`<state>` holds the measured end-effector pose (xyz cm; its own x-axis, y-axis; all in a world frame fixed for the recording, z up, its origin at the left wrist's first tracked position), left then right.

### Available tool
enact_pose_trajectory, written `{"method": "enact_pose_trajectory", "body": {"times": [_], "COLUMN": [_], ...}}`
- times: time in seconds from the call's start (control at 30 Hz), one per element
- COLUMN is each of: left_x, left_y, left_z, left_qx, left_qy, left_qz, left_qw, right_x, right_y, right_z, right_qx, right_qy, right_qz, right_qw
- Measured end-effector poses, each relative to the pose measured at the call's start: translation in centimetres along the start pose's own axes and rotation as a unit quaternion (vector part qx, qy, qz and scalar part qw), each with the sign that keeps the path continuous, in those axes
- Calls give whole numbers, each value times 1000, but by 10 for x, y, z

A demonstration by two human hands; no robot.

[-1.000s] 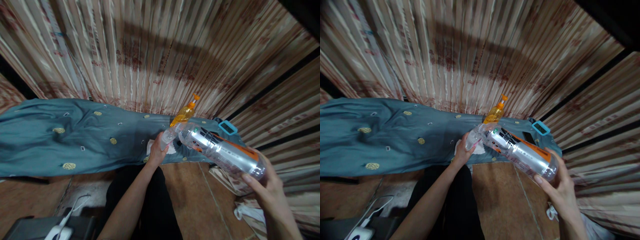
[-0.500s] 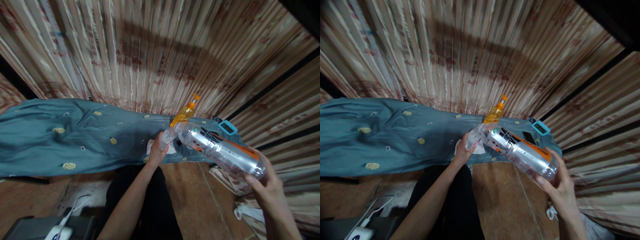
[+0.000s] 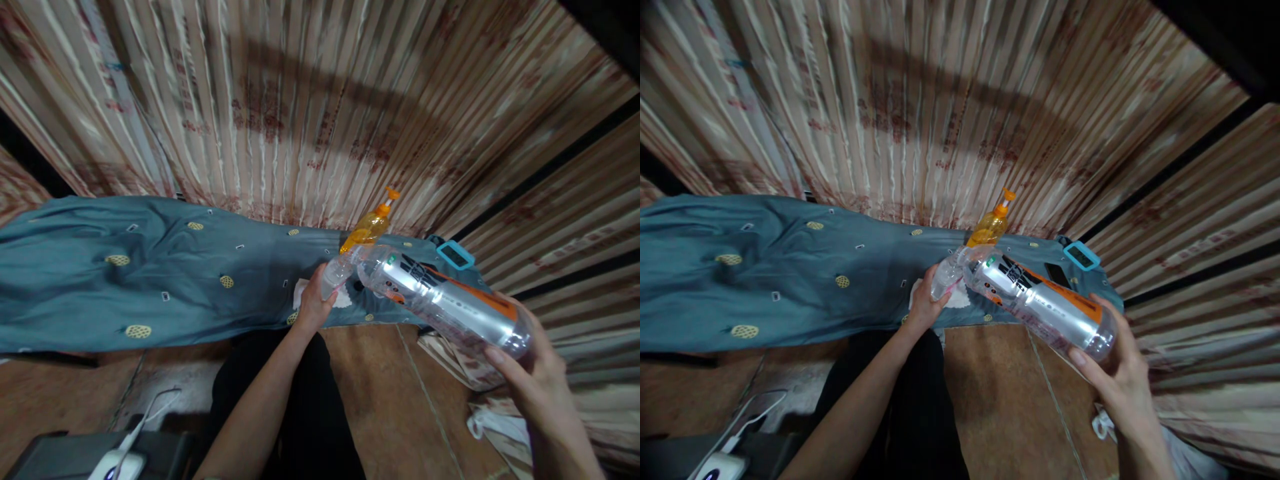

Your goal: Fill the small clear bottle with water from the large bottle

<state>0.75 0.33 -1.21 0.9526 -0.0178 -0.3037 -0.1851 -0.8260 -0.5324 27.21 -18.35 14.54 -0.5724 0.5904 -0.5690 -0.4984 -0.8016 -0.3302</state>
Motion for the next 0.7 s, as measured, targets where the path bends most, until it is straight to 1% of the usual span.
{"method": "enact_pose_trajectory", "body": {"times": [0.4, 0.5, 0.7], "left_x": [-1, -1, -2], "left_y": [0, -1, 0], "left_z": [-1, -3, -3], "left_qx": [-9, -14, -14], "left_qy": [-4, 0, 8], "left_qz": [4, 8, 1], "left_qw": [1000, 1000, 1000], "right_x": [0, 1, 0], "right_y": [0, 0, 0], "right_z": [6, 7, 7], "right_qx": [-14, -16, 14], "right_qy": [7, 6, 0], "right_qz": [-5, 2, 1], "right_qw": [1000, 1000, 1000]}}
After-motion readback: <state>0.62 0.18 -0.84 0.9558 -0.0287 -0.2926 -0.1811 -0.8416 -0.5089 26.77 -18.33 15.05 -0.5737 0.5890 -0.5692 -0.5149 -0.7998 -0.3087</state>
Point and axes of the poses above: each hand's wrist, its own y-axis away from the middle knuckle, its own x-axis out of the palm, z = x × y, the point moved 4 cm from there along -y, towards the middle knuckle, and after that the axes turned 11 degrees about x, right-handed, at the moved point
